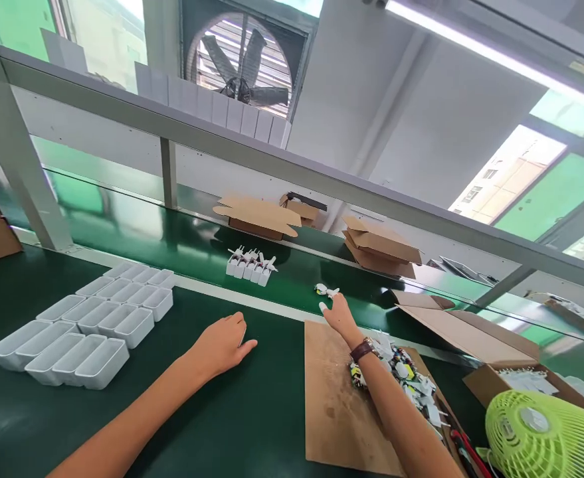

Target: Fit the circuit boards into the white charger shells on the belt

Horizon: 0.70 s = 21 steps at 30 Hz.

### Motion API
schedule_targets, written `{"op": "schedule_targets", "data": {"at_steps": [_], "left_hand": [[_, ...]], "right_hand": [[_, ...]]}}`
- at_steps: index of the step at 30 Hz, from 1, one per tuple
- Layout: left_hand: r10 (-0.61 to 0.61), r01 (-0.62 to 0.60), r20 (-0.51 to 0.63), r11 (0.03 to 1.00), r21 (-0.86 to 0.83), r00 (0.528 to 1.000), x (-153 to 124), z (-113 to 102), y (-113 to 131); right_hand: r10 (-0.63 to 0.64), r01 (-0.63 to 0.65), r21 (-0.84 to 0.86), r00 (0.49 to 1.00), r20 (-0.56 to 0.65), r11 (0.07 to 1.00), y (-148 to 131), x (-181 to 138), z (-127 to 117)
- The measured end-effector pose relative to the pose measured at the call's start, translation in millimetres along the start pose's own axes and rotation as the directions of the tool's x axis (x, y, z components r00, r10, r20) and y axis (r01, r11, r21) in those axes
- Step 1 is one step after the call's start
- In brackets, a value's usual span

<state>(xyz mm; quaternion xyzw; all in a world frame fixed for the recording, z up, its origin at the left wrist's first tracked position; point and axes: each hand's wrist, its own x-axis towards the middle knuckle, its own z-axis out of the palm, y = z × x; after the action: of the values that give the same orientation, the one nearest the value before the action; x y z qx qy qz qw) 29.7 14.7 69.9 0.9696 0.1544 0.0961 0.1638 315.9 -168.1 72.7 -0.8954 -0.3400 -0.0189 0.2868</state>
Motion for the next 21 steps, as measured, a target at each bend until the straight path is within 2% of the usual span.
{"op": "schedule_targets", "data": {"at_steps": [2, 5, 9, 12, 17, 21], "left_hand": [[-0.025, 0.025, 0.032, 1.0, -0.006, 0.999, -6, -3, -8], [-0.046, 0.054, 0.091, 0.995, -0.087, 0.995, -11, -6, -16], [0.001, 0.024, 0.179, 0.99, -0.138, 0.984, -13, -4, -20], [0.02, 0.008, 0.194, 0.989, -0.145, 0.981, -14, -2, -21], [0.025, 0.013, 0.205, 0.984, -0.179, 0.978, -16, -5, -22], [0.044, -0.012, 0.16, 0.981, -0.194, 0.986, -17, -6, -24]], "right_hand": [[0.013, -0.012, -0.099, 1.0, 0.014, 0.995, 2, 12, -5], [0.007, 0.002, -0.204, 0.999, 0.045, 0.979, -3, 27, 2], [-0.01, 0.033, -0.269, 0.996, 0.086, 0.962, -16, 44, 21], [0.003, 0.024, -0.278, 0.995, 0.096, 0.96, -28, 56, 31], [0.009, 0.018, -0.168, 0.988, 0.156, 0.986, -52, 63, 35], [-0.072, 0.059, 0.054, 0.949, 0.308, 0.997, -70, 30, 36]]}}
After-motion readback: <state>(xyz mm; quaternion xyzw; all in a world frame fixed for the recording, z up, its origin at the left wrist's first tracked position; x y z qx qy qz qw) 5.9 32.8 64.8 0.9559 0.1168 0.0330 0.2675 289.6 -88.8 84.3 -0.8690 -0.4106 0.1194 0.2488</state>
